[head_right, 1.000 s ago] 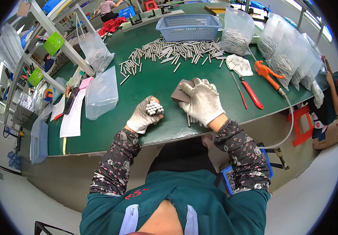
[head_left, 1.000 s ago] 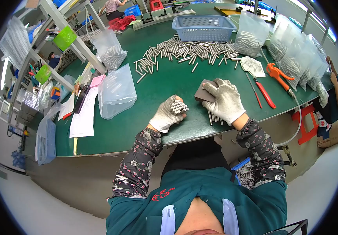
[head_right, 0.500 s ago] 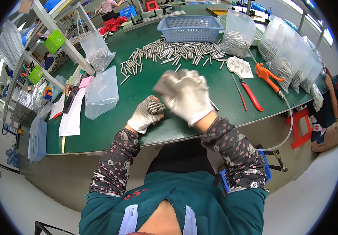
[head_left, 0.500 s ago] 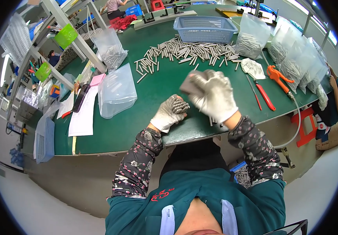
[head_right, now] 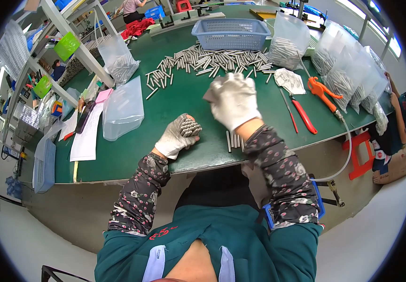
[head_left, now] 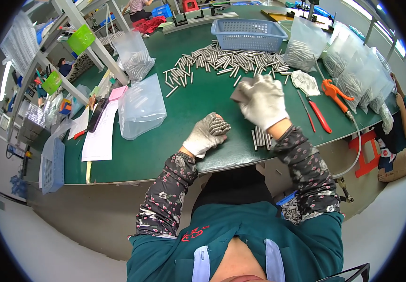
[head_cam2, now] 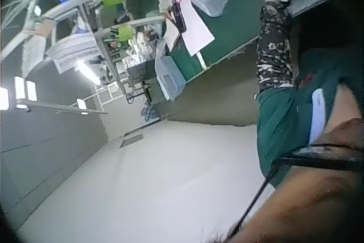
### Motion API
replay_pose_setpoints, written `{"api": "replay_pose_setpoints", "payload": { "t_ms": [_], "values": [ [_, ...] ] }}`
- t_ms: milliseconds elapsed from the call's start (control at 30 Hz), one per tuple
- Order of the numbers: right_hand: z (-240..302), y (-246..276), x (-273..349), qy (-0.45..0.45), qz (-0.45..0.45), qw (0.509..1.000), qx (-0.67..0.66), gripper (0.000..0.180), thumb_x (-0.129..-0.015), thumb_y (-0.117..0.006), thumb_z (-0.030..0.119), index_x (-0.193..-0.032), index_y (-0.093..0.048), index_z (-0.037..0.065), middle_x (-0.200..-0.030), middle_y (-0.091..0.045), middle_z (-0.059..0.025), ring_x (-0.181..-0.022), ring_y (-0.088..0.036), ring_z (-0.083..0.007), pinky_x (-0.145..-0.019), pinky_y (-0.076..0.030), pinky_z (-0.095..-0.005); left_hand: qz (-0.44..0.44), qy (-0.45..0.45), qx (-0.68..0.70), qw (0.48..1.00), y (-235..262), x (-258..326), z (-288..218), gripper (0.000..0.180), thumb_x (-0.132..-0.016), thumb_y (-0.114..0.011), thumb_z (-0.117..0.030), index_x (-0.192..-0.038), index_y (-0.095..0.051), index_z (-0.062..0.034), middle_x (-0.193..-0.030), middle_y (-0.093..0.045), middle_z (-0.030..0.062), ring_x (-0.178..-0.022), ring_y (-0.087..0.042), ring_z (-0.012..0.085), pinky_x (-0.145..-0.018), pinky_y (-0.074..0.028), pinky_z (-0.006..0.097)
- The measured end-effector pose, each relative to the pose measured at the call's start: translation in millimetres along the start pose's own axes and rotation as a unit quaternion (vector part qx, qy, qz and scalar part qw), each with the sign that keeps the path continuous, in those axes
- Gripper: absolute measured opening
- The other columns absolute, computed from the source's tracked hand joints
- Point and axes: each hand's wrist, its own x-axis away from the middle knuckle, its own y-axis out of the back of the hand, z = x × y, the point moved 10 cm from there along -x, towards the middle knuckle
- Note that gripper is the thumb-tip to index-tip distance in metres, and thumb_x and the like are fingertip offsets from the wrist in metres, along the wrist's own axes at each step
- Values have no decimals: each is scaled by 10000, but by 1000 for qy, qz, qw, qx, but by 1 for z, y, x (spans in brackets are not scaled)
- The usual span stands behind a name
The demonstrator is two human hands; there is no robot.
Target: The worker is grouping, aligning, and inspecting small metal tubes into bundles at a manufacturing workbench.
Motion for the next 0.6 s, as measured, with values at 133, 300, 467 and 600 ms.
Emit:
{"api": "replay_pose_setpoints", "payload": {
  "t_ms": [133,300,467,600],
  "values": [
    [-13,-13,6,-49,105,982,-147,370,-632,-617,315,-966,-623,156,-863,-557,-121,-841,-525,-290,-740,-424,-395,-32,-9,-7,999,3,3,-5,422,-637,-621,115,-950,-433,-96,-772,-496,-22,-578,-471,46,-432,-387,164],
    [-27,-23,24,-66,76,983,-157,340,-634,-601,342,-939,-617,195,-824,-556,-119,-818,-533,-295,-727,-431,-395,-42,-6,-29,999,5,3,-5,427,-638,-625,113,-956,-433,-99,-771,-494,-17,-565,-472,51,-428,-389,167],
    [17,6,31,31,30,958,-284,447,-637,-603,318,-1034,-581,111,-898,-553,-165,-854,-523,-327,-763,-426,-413,-26,-9,-16,999,6,4,-8,434,-630,-607,133,-977,-430,-58,-891,-510,-15,-880,-519,84,-705,-448,208],
    [7,-9,29,38,43,985,-160,436,-644,-632,287,-1047,-570,133,-928,-547,-150,-875,-524,-296,-747,-413,-405,-27,12,-5,1000,11,8,-1,430,-637,-616,111,-982,-433,-69,-845,-517,-3,-748,-551,86,-470,-417,161]
  ]
}}
